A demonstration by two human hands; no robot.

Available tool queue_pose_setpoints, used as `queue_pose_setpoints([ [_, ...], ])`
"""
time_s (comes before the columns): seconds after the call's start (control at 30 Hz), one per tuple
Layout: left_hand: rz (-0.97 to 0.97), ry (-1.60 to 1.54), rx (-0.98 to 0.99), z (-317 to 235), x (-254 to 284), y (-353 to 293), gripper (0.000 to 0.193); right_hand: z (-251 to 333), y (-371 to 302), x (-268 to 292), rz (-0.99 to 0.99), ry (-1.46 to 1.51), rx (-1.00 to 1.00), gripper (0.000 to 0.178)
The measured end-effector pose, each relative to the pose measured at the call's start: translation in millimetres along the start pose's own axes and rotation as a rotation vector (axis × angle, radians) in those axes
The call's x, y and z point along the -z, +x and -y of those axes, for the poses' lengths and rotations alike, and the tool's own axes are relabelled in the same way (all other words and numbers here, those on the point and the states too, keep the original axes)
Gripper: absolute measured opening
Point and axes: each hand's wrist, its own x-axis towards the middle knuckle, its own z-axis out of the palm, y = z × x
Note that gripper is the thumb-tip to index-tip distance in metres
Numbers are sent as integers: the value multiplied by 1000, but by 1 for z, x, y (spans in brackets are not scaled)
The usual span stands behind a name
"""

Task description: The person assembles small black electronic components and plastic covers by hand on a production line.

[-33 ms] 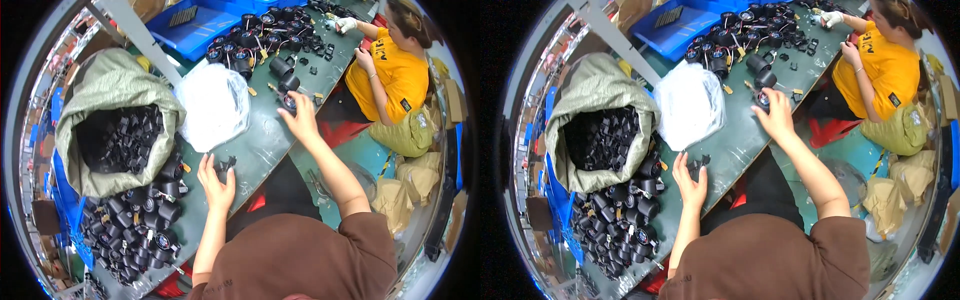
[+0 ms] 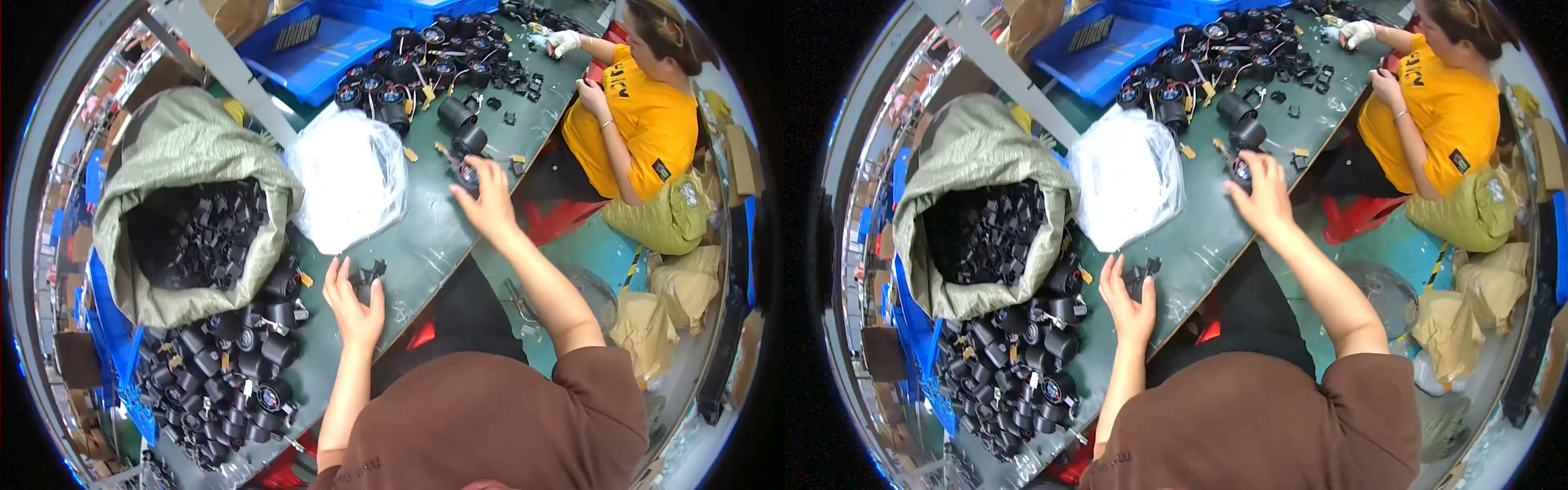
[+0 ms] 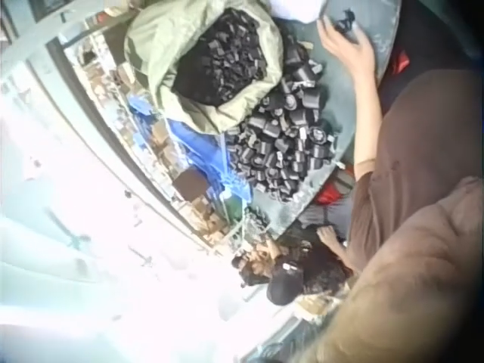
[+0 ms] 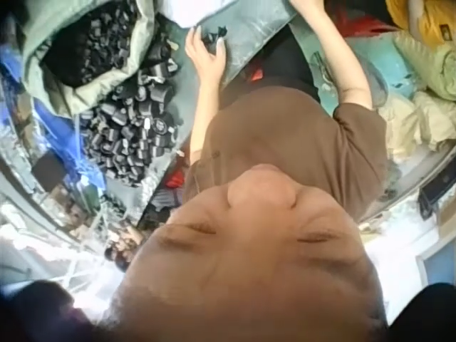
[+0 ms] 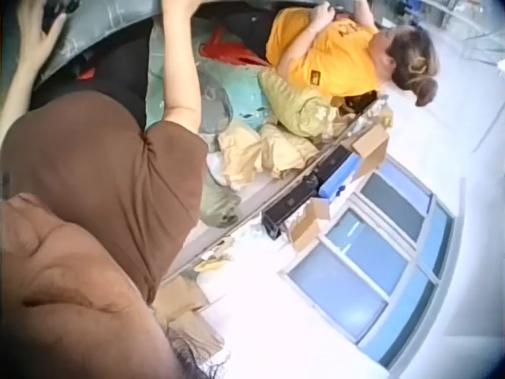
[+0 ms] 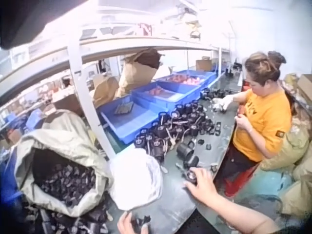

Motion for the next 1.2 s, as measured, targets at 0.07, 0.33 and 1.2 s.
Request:
queue_pose_setpoints([
  [0.07, -51, 41, -31, -2, 2, -2, 61, 7, -13, -5, -29, 95, -2, 58],
  [0.33, -13, -247, -169, -24, 17, -20, 40, 86, -61, 27, 208, 1301, -571, 52],
  [1.2, -18, -640, 332, 5, 86, -103, 33, 195, -111, -34, 1204, 1438, -709, 25],
])
